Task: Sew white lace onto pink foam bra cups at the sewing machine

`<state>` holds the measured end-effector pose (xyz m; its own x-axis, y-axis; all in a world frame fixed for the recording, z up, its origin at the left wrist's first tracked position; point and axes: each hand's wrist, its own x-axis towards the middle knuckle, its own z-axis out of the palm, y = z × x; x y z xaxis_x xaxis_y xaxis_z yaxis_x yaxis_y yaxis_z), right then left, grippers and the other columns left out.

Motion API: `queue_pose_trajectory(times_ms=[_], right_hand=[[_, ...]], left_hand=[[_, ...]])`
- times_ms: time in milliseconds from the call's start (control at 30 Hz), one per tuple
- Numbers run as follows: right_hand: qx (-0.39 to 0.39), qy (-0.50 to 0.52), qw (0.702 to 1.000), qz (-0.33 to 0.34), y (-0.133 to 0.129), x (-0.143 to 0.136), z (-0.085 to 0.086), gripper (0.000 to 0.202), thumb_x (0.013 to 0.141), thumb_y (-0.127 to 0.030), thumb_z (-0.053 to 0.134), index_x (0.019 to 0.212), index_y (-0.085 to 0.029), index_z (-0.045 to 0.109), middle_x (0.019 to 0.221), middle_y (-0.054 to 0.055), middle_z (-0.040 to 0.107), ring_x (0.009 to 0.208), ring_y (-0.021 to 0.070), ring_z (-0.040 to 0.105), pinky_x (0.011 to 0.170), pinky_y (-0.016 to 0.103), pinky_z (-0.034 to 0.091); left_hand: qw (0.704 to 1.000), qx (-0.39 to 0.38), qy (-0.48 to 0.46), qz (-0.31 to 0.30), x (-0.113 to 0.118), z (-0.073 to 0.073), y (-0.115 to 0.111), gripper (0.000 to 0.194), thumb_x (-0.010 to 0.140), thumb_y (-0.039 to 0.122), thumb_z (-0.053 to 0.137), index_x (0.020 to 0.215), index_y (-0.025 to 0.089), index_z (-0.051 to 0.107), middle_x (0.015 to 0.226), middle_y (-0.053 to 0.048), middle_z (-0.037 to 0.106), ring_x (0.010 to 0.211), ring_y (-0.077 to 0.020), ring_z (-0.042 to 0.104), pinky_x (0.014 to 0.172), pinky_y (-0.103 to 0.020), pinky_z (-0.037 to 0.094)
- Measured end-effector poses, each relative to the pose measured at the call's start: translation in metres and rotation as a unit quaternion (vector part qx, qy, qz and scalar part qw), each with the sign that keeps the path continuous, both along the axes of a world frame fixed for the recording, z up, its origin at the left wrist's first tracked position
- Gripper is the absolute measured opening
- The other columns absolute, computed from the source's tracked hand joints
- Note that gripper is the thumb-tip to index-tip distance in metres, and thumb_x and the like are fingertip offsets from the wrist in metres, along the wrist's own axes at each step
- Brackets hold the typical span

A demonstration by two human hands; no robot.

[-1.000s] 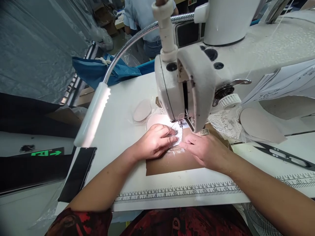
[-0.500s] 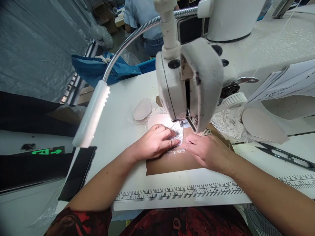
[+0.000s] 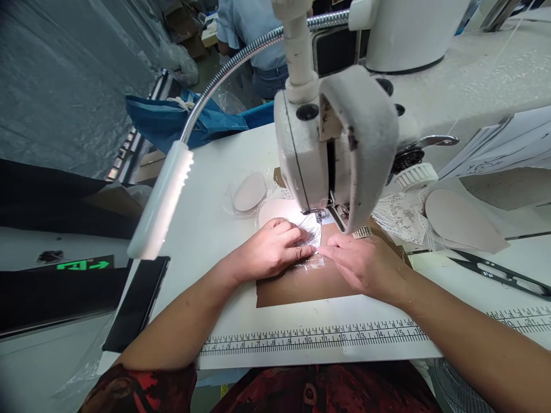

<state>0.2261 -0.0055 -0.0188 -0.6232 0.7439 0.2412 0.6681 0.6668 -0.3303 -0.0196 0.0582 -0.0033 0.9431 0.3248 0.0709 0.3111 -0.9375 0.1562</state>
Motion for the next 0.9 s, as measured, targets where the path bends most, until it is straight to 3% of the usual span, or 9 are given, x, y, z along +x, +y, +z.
queue_pose_trajectory(times_ms=[133,300,433,700,900], right_hand=[[0.013,-0.027,0.999,0.017,-0.001,-0.002,-0.003,0.036,0.085,-0.005,0.041,0.107,-0.019,0.066,0.084,0.005,0.061,0.074,0.017,0.048,0.068,0.032,0.035],[0.021,-0.031,0.999,0.014,-0.002,-0.004,-0.004,0.034,0.085,-0.005,0.042,0.103,-0.019,0.068,0.08,0.005,0.059,0.073,0.0173,0.046,0.067,0.031,0.033],[0.028,-0.023,0.999,0.01,-0.001,-0.005,-0.003,0.034,0.085,-0.006,0.042,0.102,-0.019,0.068,0.079,0.006,0.059,0.074,0.0178,0.047,0.067,0.031,0.034],[0.027,-0.017,0.999,0.006,-0.001,-0.004,-0.006,0.035,0.085,-0.005,0.042,0.105,-0.018,0.067,0.081,0.006,0.058,0.075,0.0178,0.048,0.065,0.03,0.034],[0.084,-0.042,0.995,-0.037,0.002,-0.004,-0.011,0.032,0.084,-0.008,0.044,0.103,-0.019,0.067,0.082,0.005,0.062,0.077,0.0184,0.05,0.059,0.03,0.029]], left_hand=[[1.0,-0.01,-0.016,0.006,0.0,0.0,-0.001,0.035,0.101,0.03,0.035,0.122,0.025,0.064,0.113,-0.009,0.064,0.091,-0.0219,0.051,0.082,-0.037,0.037],[0.997,-0.024,-0.035,0.061,0.008,0.003,-0.003,0.037,0.1,0.03,0.036,0.125,0.016,0.06,0.135,-0.013,0.057,0.103,-0.0236,0.053,0.087,-0.038,0.041],[0.996,0.005,-0.019,0.089,0.015,0.001,-0.001,0.041,0.101,0.032,0.036,0.129,0.013,0.059,0.136,-0.012,0.057,0.099,-0.024,0.053,0.082,-0.037,0.044],[0.996,0.027,0.013,0.086,0.014,-0.001,0.001,0.041,0.1,0.028,0.036,0.132,0.015,0.056,0.14,-0.01,0.054,0.097,-0.0232,0.052,0.078,-0.036,0.044],[0.996,0.032,0.012,0.088,0.015,-0.001,0.004,0.042,0.1,0.03,0.034,0.131,0.013,0.057,0.138,-0.013,0.055,0.099,-0.0243,0.052,0.077,-0.036,0.042]])
